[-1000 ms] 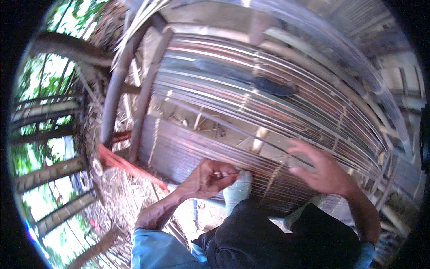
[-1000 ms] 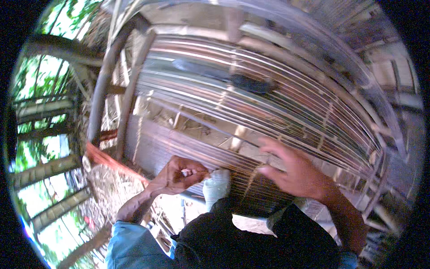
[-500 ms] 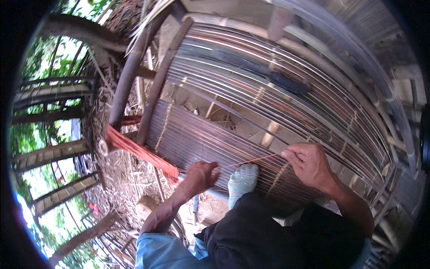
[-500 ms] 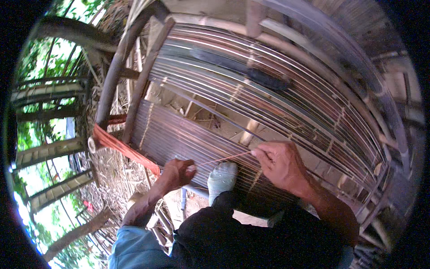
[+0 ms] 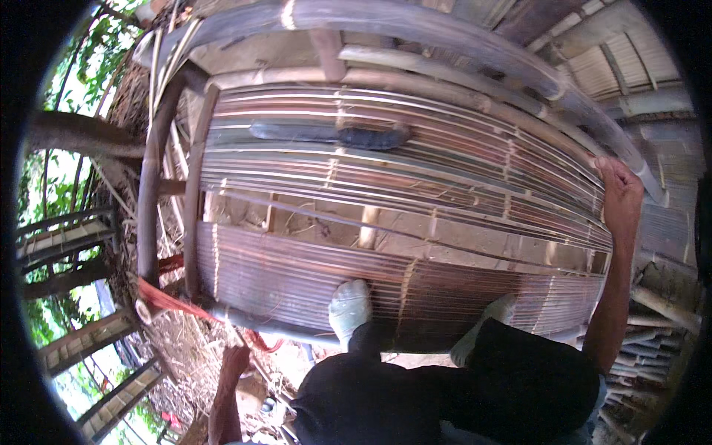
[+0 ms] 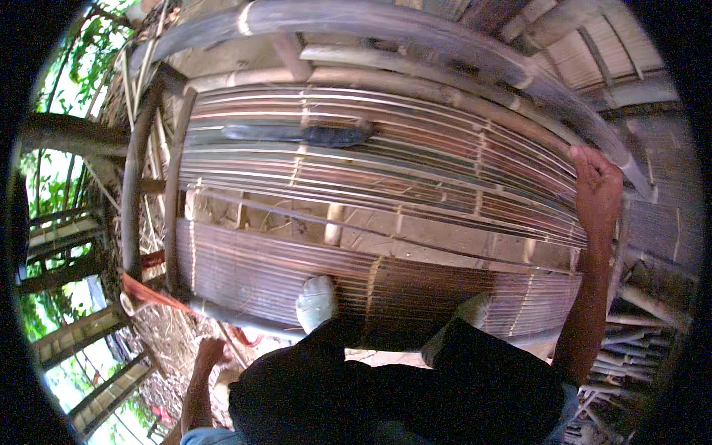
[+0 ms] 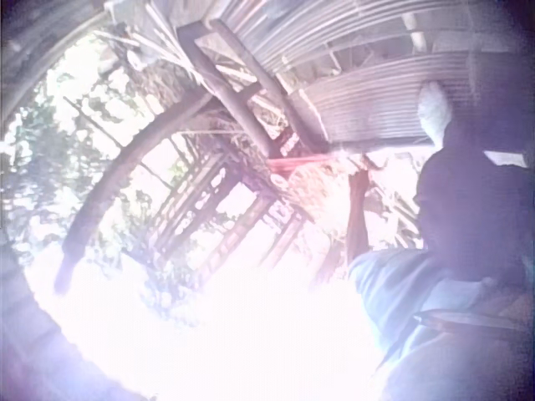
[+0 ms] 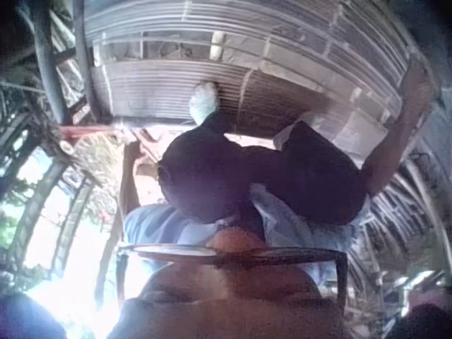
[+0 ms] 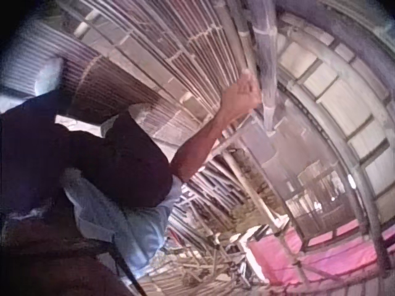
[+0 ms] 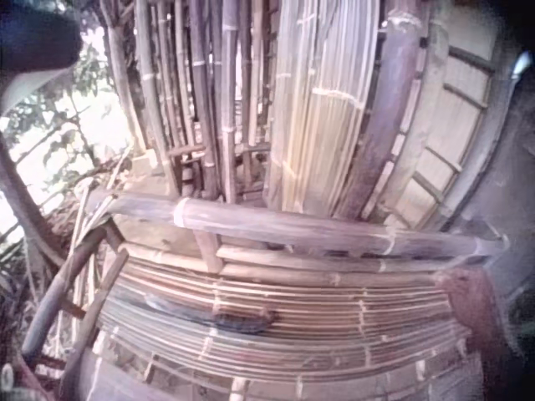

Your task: The person weaves thin bamboo strips into a large mat structure, using thin red cord to tie and secure the strips to a bamboo frame, and tightening the knots by hand.

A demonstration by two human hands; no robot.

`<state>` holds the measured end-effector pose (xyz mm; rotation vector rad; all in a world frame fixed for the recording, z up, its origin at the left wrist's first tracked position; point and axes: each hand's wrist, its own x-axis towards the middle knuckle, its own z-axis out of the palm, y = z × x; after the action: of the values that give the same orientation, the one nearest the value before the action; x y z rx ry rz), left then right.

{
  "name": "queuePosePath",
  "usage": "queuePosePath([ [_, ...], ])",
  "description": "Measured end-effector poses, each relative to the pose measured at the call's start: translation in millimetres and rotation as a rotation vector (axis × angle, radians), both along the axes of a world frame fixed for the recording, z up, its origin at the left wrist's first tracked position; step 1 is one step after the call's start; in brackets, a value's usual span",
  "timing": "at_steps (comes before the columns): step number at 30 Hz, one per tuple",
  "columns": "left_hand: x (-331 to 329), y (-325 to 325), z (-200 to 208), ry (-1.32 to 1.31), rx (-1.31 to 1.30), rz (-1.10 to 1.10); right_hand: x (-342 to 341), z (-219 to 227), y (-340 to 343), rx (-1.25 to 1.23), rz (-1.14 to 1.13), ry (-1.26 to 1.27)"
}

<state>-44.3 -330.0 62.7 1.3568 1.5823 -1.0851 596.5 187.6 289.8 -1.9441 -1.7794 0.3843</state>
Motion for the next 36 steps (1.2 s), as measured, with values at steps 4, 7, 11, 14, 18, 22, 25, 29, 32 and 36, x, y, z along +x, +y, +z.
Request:
queuePosePath([
  [4, 39, 66, 26, -0.400, 0.293, 0.523, 20, 6, -30, -0.092, 0.141, 0.054],
  [7, 128, 195, 61, -0.458, 0.805, 0.413, -10, -17, -51, -0.068, 0.393, 0.164],
  [11, 271, 360, 152, -1.046, 1.170, 0.050, -32, -6, -65, -0.119, 0.623, 0.261],
  [14, 372, 434, 213, -1.427, 0.820, 0.201, -18, 12, -66, 0.041, 0.728, 0.322],
  [18, 450, 468, 247, -1.292, 0.586, 0.250, 46, 6, -69, 0.136, 0.630, 0.369],
  [22, 481, 484, 247, -1.312, 0.781, 0.170, 141, -32, -100, -0.037, 0.575, 0.504],
  [25, 476, 518, 256, -1.105, 0.941, -0.022, 228, -74, -142, -0.127, 0.440, 0.487],
  [29, 465, 562, 282, -0.863, 1.054, -0.097, 366, -124, -248, -0.386, -0.151, 0.207],
  [32, 474, 582, 294, -0.762, 1.138, -0.174, 452, -143, -356, -0.493, -0.540, 0.122],
  [36, 513, 597, 295, -0.802, 1.062, -0.221, 496, -153, -497, -0.356, -0.903, 0.015],
])
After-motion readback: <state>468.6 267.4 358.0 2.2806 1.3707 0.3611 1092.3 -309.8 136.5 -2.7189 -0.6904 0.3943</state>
